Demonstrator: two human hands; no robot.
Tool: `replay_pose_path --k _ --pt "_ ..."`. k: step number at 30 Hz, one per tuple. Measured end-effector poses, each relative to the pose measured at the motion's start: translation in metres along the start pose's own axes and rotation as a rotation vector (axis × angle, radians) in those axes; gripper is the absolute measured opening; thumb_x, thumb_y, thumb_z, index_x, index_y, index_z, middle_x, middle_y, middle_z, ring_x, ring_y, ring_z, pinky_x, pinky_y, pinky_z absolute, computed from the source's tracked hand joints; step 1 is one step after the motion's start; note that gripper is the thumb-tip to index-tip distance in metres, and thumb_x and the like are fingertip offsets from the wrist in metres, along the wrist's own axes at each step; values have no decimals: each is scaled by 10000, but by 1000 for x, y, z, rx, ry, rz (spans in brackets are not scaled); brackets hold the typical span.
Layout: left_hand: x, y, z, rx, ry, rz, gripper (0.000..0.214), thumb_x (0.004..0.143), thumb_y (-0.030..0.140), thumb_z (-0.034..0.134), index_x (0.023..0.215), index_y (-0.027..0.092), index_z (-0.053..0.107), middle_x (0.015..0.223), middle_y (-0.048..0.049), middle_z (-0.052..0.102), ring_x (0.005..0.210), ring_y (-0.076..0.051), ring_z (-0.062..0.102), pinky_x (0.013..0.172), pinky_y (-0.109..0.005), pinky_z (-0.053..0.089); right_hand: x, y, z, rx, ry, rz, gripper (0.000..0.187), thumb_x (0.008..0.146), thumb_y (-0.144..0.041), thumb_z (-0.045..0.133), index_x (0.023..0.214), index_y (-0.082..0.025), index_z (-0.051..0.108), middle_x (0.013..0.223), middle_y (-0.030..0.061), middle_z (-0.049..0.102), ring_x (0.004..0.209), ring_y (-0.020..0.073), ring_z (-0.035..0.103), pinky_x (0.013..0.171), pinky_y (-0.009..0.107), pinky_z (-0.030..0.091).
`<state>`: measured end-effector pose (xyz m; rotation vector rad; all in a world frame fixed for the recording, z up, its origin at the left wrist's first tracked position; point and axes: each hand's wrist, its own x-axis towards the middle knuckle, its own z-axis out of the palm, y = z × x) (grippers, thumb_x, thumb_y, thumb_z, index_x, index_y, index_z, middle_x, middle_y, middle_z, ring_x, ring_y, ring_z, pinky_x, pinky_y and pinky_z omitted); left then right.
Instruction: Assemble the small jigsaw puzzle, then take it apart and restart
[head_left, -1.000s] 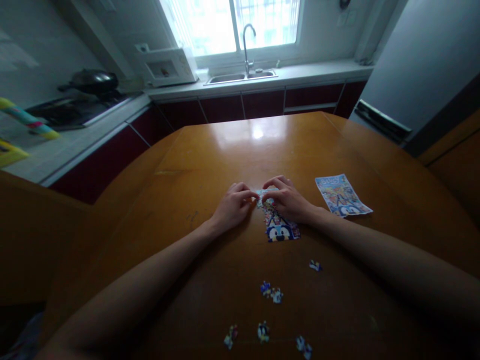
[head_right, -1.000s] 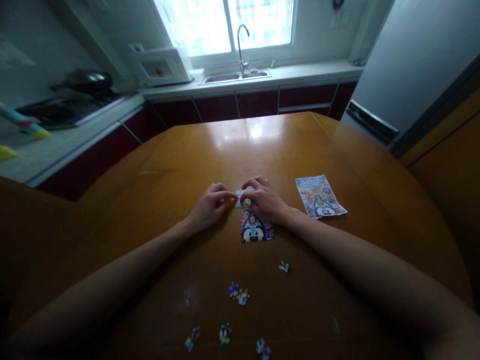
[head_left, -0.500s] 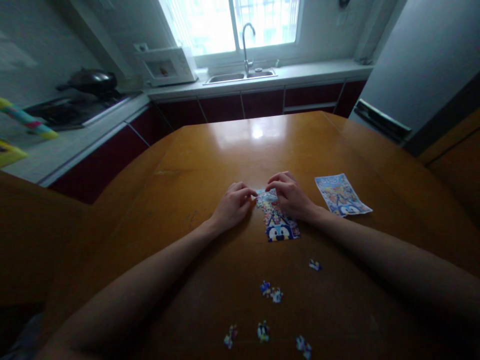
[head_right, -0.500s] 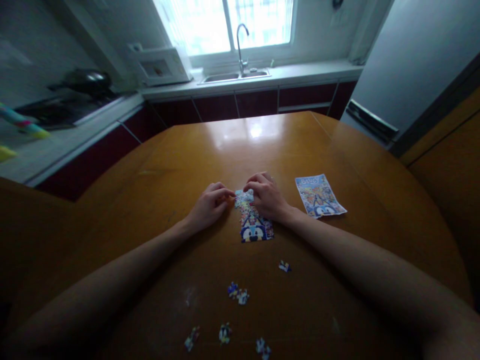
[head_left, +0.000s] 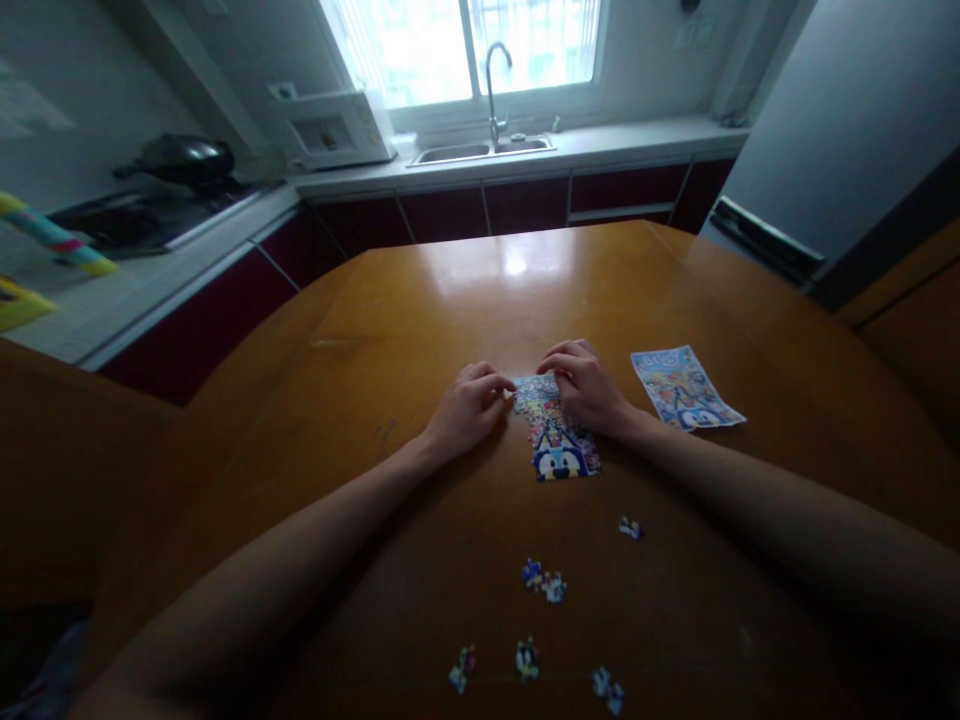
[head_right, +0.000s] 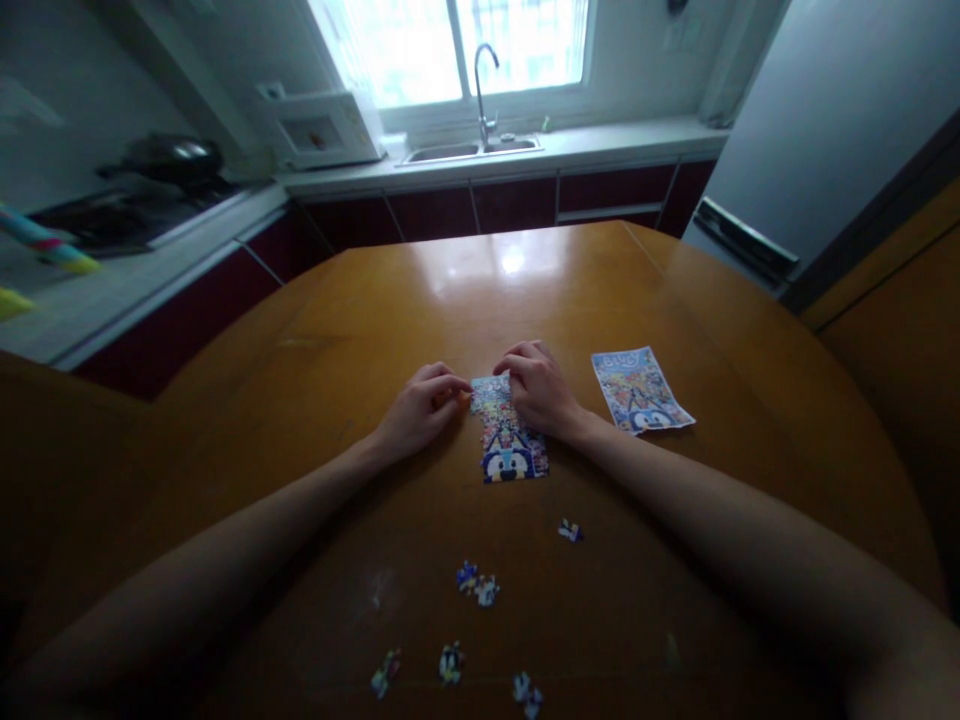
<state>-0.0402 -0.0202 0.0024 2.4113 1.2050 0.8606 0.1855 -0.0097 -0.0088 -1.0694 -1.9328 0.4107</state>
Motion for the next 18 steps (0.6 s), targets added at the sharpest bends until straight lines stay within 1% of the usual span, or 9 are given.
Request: replay_pose_path --k 18 --pt "0 4 -1 -12 -4 -21 135 893 176 586 924 196 716 898 -51 599 904 -197 560 825 -355 481 1 1 0 7 -3 18 249 855 -78 518 816 -222 717 936 77 662 994 246 549 905 428 449"
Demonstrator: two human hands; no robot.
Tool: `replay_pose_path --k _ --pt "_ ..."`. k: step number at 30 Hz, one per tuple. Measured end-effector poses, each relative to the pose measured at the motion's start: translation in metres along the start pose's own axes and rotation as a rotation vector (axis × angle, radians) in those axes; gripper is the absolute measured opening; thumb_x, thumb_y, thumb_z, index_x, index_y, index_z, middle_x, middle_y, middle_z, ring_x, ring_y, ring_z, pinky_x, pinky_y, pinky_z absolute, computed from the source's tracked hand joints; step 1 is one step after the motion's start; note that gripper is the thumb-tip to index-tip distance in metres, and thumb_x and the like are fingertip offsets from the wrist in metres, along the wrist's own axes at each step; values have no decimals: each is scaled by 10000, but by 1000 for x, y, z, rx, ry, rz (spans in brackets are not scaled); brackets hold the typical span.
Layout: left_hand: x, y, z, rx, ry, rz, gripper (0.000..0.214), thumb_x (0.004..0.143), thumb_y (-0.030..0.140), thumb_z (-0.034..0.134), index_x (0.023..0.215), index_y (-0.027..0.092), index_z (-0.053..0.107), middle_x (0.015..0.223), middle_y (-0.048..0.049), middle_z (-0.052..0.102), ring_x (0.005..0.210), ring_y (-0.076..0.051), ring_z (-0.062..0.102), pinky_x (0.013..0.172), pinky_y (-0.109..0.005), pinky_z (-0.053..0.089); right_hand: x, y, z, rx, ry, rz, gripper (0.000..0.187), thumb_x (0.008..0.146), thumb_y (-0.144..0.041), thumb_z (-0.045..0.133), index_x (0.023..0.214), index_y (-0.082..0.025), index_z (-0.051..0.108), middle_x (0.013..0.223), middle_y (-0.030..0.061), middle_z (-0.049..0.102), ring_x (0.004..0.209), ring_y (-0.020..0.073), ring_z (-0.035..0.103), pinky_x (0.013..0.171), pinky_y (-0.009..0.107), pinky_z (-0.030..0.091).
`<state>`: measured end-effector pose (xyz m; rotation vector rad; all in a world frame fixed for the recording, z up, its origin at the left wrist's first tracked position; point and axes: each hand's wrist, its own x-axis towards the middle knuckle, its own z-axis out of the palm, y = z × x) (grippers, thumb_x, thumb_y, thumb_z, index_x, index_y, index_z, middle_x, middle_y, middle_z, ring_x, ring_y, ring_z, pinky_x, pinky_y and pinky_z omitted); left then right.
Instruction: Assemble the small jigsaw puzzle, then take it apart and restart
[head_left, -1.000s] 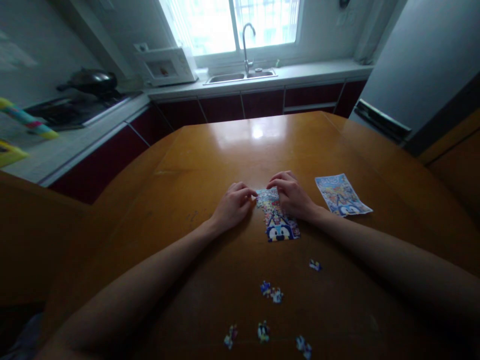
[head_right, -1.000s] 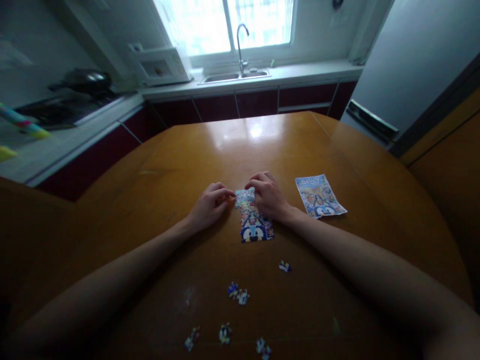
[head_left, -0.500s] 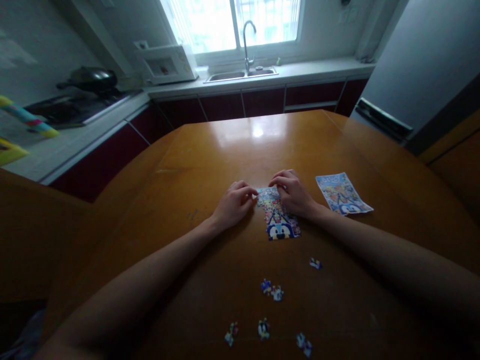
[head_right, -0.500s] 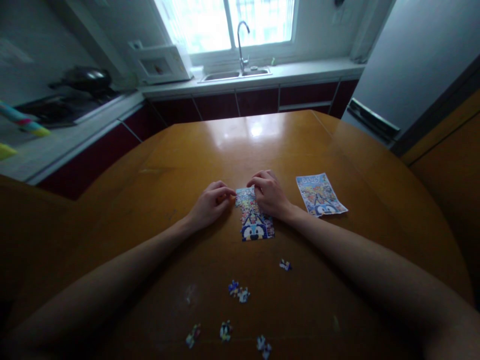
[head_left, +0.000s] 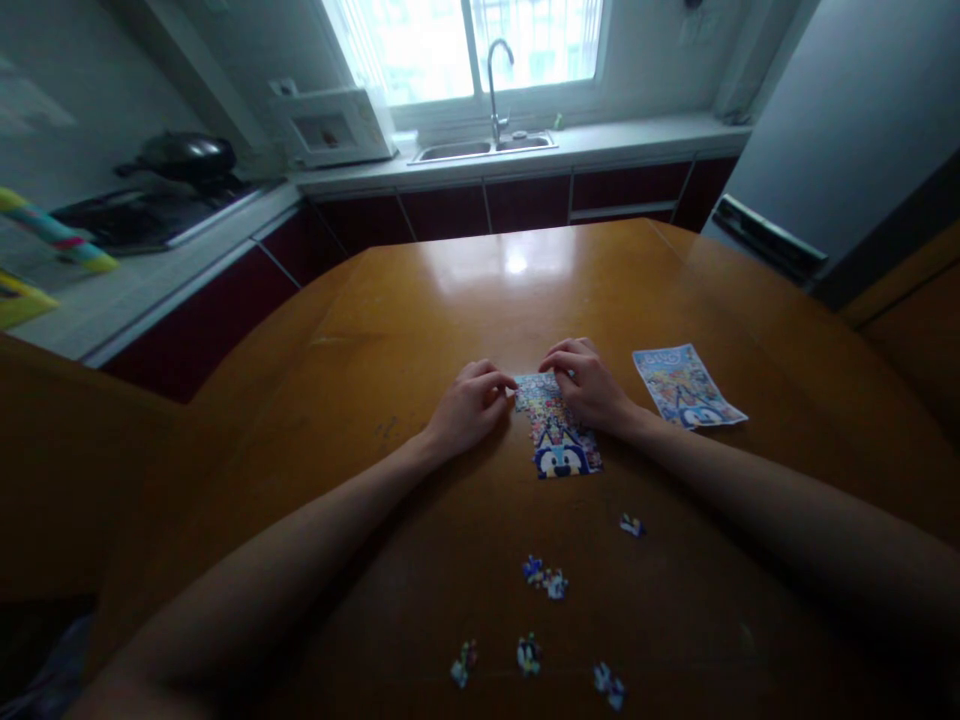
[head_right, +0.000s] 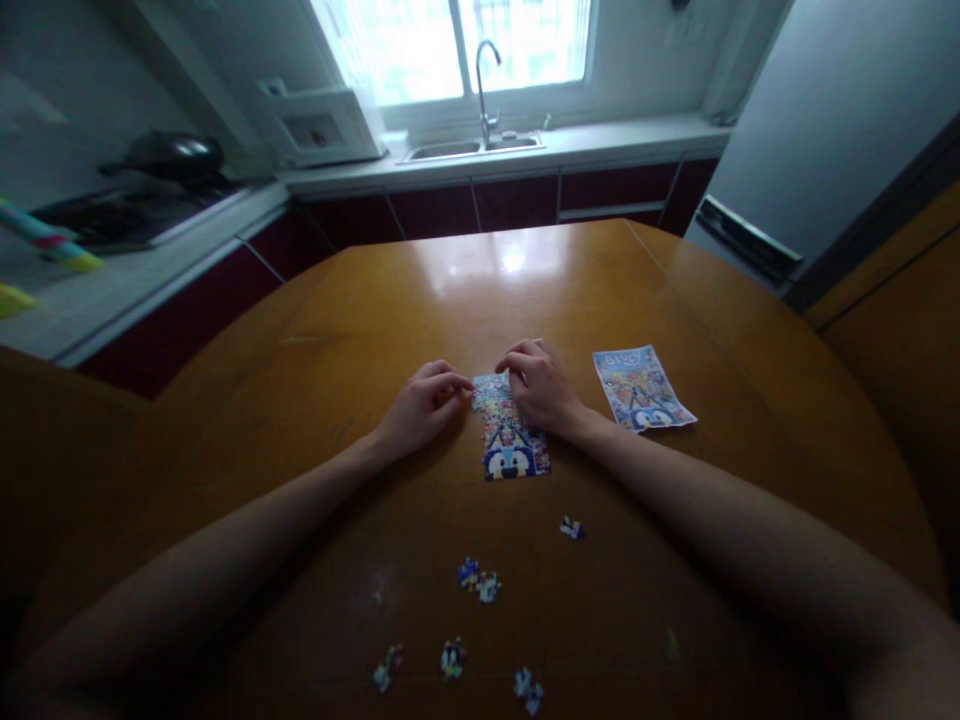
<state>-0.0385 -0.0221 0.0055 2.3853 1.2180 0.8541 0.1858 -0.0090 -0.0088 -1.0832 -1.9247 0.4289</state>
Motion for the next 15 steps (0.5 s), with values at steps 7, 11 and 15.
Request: replay_pose_path --k 7,11,15 --pt "0 -1 0 1 5 2 139 905 194 582 932 203 718 901 -49 600 910 -196 561 820 -349 483 0 0 0 -9 3 1 240 853 -84 525 819 -221 719 930 76 667 992 249 551 905 430 451" --pt "0 -1 0 1 11 0 139 898 186 580 925 198 717 899 -49 601 904 -194 561 822 -349 482 0 -1 0 -7 4 -1 236 850 -83 524 818 -213 718 930 79 666 990 248 549 904 426 448" --pt "0 -1 1 1 16 10 143 900 183 576 924 200 716 898 -48 604 912 -195 563 836 -354 481 0 -1 -1 0 8 1 236 848 -82 524 822 -219 714 931 75 666 997 249 547 910 427 442"
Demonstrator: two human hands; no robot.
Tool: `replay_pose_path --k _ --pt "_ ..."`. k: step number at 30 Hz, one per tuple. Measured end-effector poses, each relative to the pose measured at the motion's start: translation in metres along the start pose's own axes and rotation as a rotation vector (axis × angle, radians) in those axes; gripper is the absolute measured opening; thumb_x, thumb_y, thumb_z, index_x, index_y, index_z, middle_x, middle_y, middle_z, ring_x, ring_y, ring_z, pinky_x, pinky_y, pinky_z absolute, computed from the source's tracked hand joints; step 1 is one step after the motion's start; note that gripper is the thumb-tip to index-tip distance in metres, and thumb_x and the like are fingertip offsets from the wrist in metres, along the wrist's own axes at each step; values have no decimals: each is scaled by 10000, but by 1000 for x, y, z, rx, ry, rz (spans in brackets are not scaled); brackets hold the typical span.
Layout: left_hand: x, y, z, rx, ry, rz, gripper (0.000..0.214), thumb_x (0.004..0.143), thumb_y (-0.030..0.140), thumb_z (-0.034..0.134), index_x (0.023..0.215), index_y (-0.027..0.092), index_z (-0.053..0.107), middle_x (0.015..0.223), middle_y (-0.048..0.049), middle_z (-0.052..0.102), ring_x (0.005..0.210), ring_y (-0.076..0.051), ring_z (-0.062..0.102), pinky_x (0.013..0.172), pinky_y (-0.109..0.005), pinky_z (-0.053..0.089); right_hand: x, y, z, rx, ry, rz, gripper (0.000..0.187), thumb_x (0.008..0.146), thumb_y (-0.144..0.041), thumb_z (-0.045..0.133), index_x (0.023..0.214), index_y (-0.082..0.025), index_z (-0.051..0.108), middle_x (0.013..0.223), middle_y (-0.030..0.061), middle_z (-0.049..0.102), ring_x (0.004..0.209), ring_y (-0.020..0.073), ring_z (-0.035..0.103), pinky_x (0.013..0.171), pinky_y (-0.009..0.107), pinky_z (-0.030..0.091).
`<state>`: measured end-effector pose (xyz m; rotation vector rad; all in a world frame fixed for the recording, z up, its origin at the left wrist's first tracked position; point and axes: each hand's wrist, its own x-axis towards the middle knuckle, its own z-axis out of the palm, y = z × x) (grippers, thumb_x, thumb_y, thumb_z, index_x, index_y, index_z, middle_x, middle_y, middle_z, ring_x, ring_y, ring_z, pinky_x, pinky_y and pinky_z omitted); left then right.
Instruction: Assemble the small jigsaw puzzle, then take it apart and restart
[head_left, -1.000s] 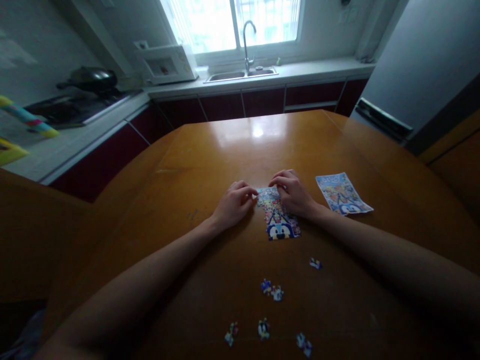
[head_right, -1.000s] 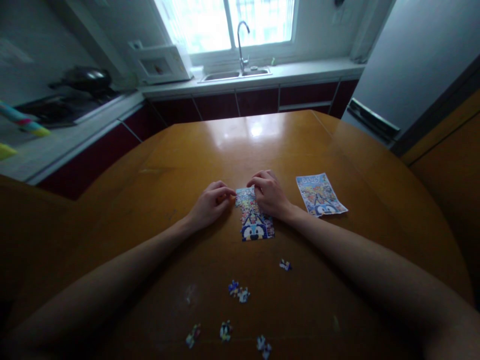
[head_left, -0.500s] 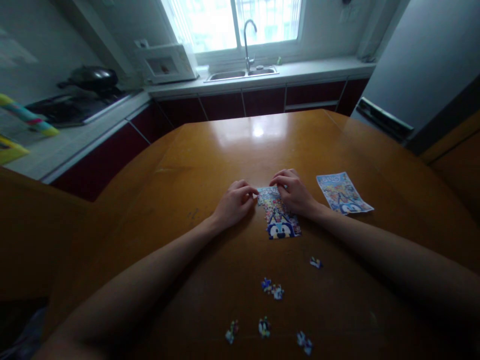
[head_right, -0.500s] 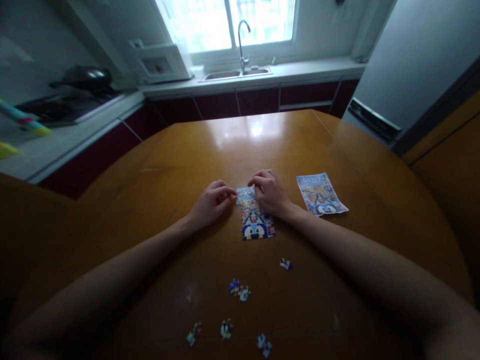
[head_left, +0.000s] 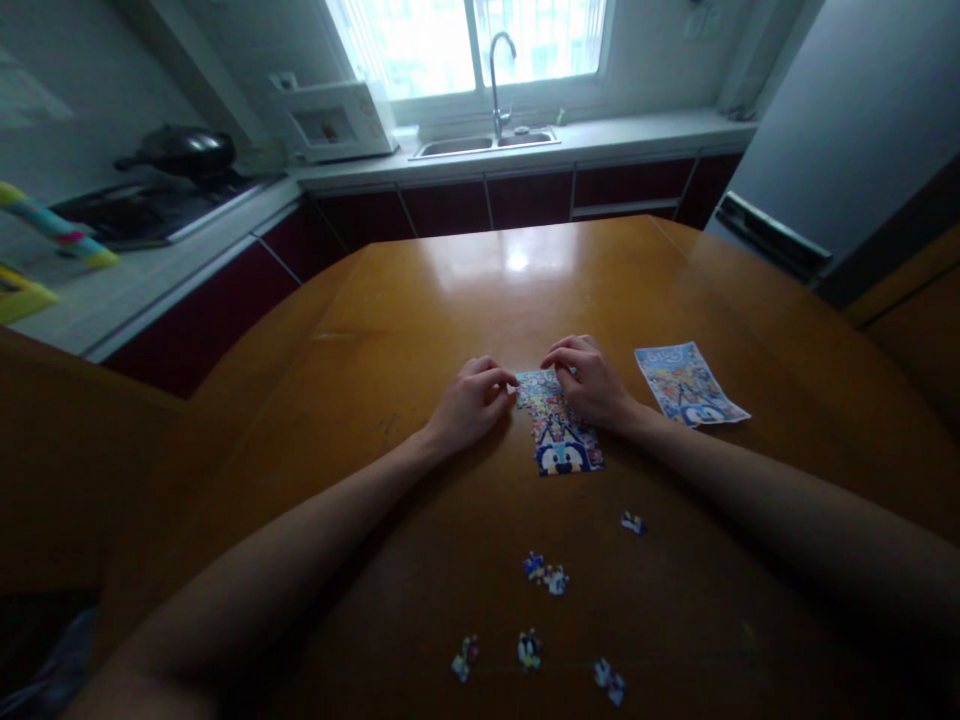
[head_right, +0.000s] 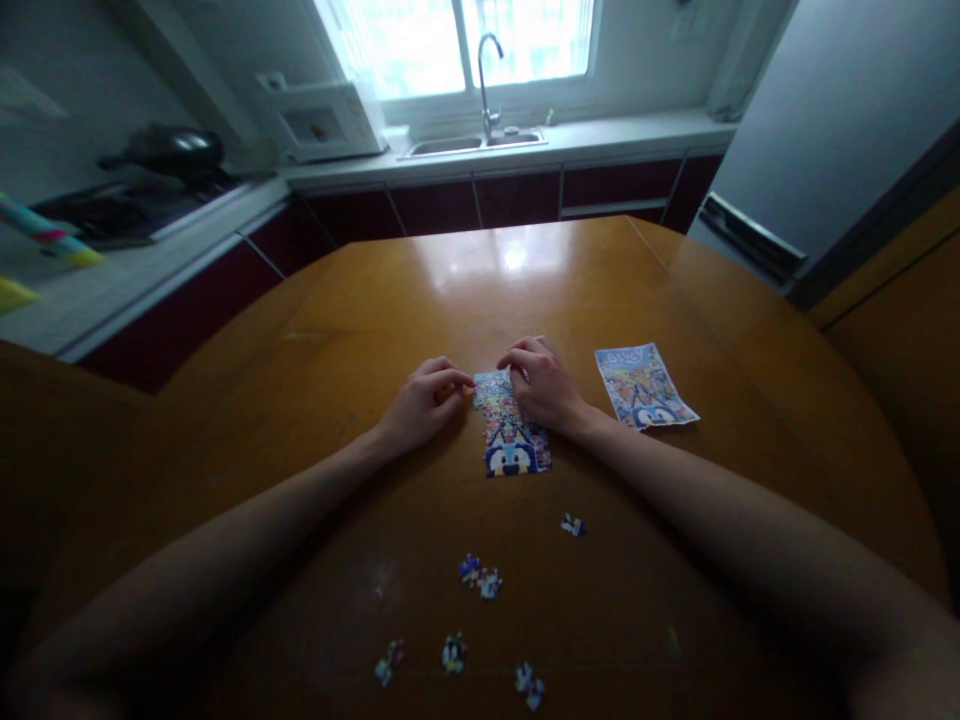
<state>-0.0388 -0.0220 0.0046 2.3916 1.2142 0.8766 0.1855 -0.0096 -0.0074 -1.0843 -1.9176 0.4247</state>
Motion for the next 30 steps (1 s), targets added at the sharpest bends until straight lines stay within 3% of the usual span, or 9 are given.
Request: replay_pose_path --k 30 --pt "0 2 -1 -3 -10 9 156 894 160 577 911 209 724 905 -49 617 924 -198 564 858 -371 487 -1 4 1 -13 4 -8 243 835 -88 526 838 -245 712 933 69 662 1007 261 551 914 453 439"
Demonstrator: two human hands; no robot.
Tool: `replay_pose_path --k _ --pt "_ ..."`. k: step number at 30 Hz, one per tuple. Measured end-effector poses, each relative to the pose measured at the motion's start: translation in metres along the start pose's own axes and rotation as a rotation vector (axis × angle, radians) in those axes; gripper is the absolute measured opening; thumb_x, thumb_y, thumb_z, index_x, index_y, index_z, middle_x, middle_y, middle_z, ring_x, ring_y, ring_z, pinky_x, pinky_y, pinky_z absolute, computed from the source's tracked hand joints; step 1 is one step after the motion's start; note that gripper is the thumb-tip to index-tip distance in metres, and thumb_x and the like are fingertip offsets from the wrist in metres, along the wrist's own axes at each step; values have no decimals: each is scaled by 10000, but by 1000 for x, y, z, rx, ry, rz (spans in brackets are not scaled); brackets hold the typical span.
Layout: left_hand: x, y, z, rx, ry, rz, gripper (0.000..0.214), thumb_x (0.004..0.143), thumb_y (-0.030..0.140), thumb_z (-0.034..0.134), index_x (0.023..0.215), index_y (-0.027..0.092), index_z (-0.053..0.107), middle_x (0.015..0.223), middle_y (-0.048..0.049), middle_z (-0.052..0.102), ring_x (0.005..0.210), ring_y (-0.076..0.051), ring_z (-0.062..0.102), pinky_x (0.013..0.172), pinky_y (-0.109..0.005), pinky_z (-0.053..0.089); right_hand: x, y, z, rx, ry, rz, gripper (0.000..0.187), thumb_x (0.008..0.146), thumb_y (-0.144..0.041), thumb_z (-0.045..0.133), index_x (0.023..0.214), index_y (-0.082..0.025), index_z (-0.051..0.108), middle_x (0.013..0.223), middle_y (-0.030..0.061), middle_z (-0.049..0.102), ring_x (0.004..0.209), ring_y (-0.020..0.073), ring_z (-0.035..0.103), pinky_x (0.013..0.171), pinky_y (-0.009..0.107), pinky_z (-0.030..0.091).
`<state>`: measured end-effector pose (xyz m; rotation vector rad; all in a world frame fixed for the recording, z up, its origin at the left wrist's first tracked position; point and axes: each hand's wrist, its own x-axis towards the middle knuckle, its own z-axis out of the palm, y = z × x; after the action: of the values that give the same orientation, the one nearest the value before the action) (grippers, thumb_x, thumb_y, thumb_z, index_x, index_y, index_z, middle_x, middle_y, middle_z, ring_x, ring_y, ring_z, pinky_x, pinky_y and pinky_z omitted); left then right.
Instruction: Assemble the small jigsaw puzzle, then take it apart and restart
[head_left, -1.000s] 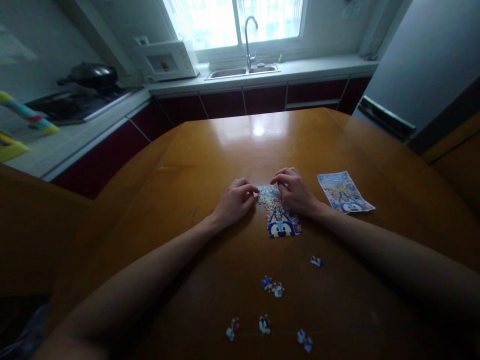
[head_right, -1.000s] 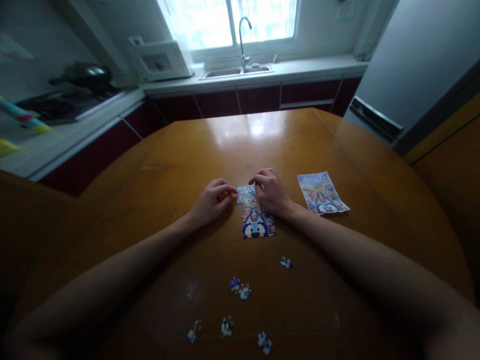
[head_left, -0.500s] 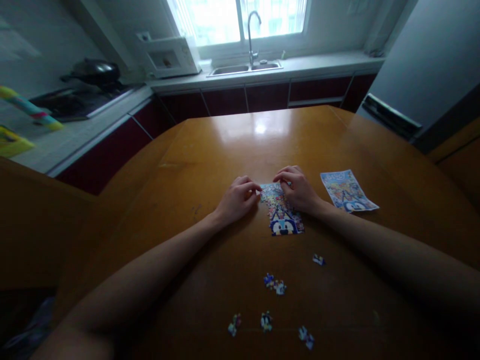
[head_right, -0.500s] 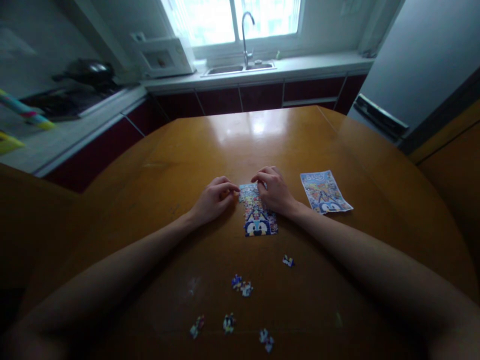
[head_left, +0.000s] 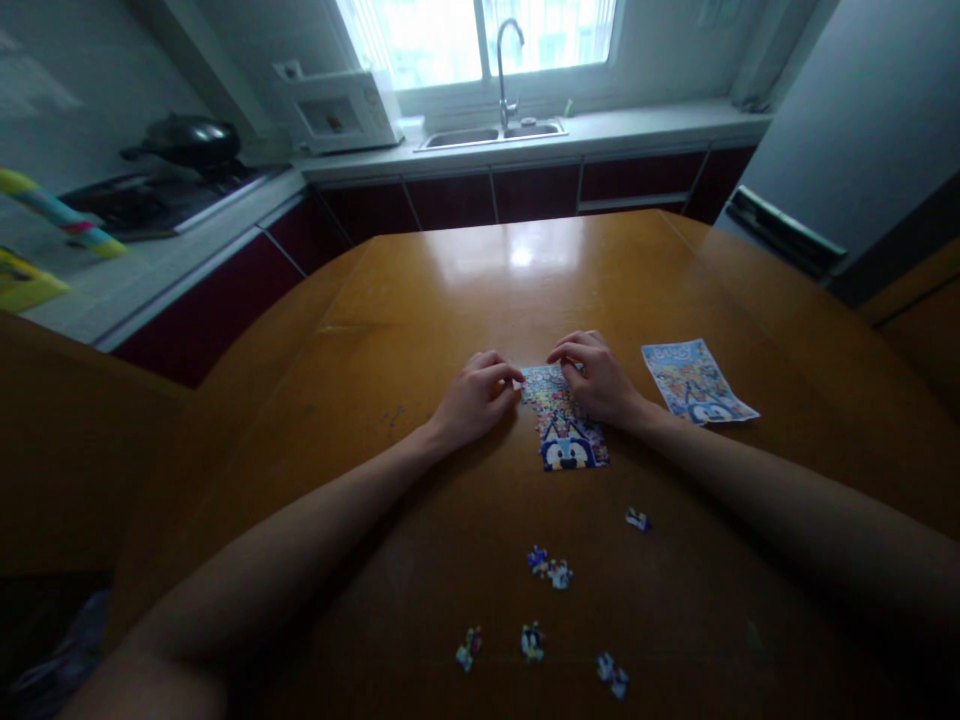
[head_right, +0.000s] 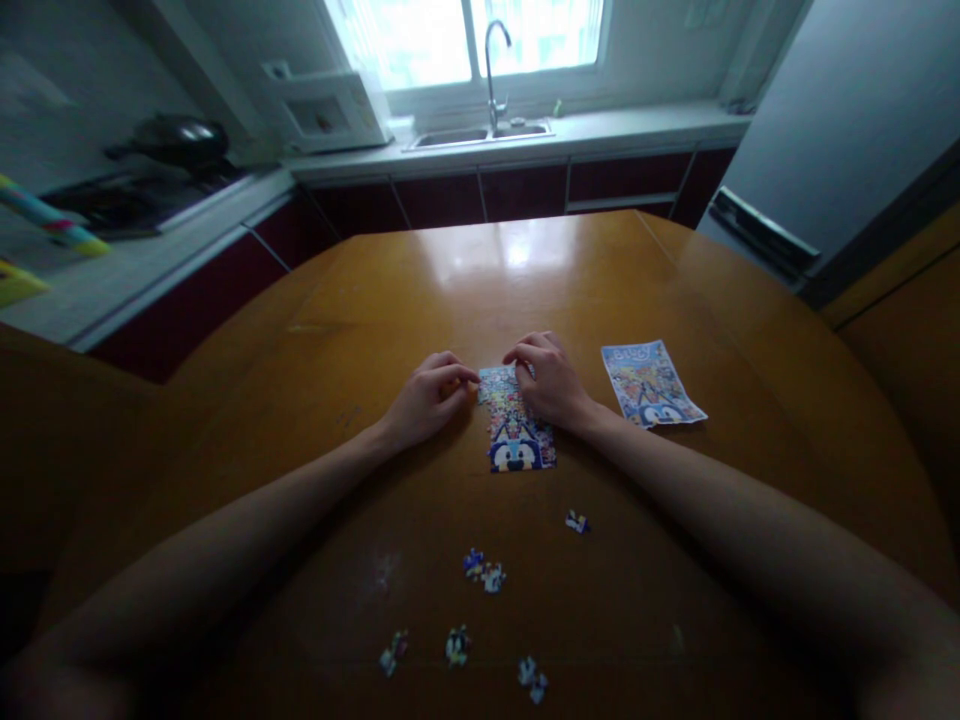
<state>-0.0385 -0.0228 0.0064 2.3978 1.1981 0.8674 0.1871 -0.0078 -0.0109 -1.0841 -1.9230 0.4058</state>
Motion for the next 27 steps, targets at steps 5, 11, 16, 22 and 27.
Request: replay_pose_path --k 5,11,16,22,27 --pt "0 0 0 5 4 -3 168 895 158 567 920 209 725 904 -48 612 931 -200 561 865 -367 484 0 0 0 0 0 4 257 828 -78 517 841 -237 718 932 73 663 1006 260 550 914 450 441" --pt "-1 -2 -1 -16 -16 24 241 850 66 530 876 211 720 904 -44 604 924 -195 556 860 -367 483 0 -1 -1 5 -11 -3 278 832 -62 507 832 -233 726 933 74 661 1006 258 544 914 450 444" --pt "-2 -4 0 -23 -42 60 237 847 72 552 797 221 730 908 -41 601 938 -195 554 878 -374 484 -3 -6 -3 13 -117 -86 308 820 -44 514 855 -254 737 1006 60 656 1044 251 532 934 450 437" --pt "-2 -6 2 -27 -18 72 284 834 34 559 804 240 753 883 -31 590 909 -181 550 841 -348 483 -6 -9 -4 -73 -302 -216 343 804 -28 558 868 -310 742 1136 26 635 1149 253 489 1010 464 392" --pt "-2 -4 1 -36 -18 79 271 827 28 559 806 226 742 897 -34 594 916 -183 552 847 -348 478 -4 -8 -3 -53 -236 -184 312 812 -23 537 852 -266 729 1076 48 650 1100 245 511 971 437 421"
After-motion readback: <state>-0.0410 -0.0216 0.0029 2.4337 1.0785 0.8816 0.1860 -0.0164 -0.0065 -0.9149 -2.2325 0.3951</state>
